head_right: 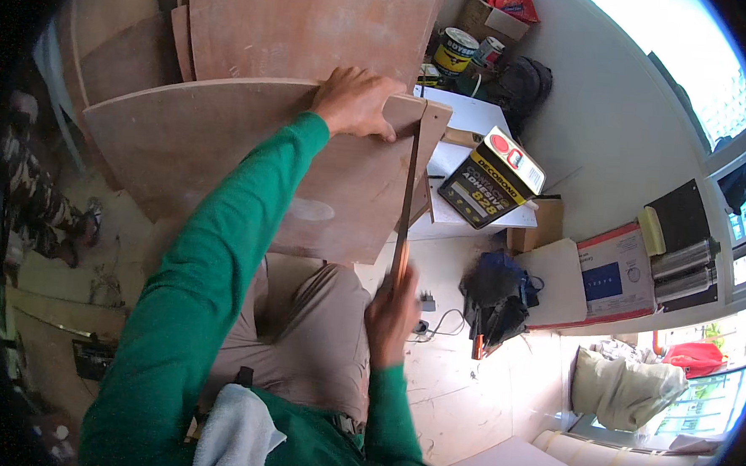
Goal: The person uses a hand saw to cut a line through a wood panel, then moves the panels and handles a circular saw on the floor.
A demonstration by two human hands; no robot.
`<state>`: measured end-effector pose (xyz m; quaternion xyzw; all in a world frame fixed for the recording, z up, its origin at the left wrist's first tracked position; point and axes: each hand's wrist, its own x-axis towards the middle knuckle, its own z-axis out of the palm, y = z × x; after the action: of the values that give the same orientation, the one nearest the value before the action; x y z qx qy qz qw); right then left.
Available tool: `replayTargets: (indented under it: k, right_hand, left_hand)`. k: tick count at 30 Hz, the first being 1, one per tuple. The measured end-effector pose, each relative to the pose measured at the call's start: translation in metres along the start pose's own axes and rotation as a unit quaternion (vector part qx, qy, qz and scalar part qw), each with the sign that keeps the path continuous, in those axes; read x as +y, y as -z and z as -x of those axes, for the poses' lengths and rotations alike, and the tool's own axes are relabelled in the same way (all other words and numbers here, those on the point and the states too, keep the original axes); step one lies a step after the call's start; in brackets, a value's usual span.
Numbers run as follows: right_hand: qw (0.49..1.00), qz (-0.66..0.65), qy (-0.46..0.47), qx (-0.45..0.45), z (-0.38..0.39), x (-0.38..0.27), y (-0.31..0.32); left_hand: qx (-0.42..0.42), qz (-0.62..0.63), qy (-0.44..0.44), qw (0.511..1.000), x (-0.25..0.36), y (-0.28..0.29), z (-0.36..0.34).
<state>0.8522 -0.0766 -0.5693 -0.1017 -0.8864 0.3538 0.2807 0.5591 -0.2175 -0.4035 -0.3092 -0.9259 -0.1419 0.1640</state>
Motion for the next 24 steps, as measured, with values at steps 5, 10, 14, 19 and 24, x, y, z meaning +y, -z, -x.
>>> replayTargets:
  k: [5,10,14,19,24]
  right_hand:
    - [0.992,-0.020,0.083,0.092,-0.168,-0.048,-0.030]
    - [0.997,-0.021,0.050,0.053,-0.055,-0.022,-0.007]
    - [0.999,-0.018,-0.020,0.036,0.048,-0.002,0.021]
    - [0.993,-0.070,0.063,0.066,-0.085,-0.009,-0.020]
    - [0.996,-0.060,0.044,0.058,-0.139,-0.050,-0.017]
  left_hand:
    - [0.006,-0.020,-0.001,1.000,0.008,-0.011,-0.005]
    - [-0.041,-0.003,0.016,0.999,0.008,0.007,-0.003]
    - [0.003,0.015,0.000,1.000,0.009,-0.002,-0.002]
    - [-0.002,-0.003,-0.020,1.000,0.018,-0.001,-0.001]
    - [0.013,0.001,-0.010,1.000,0.003,-0.007,-0.005]
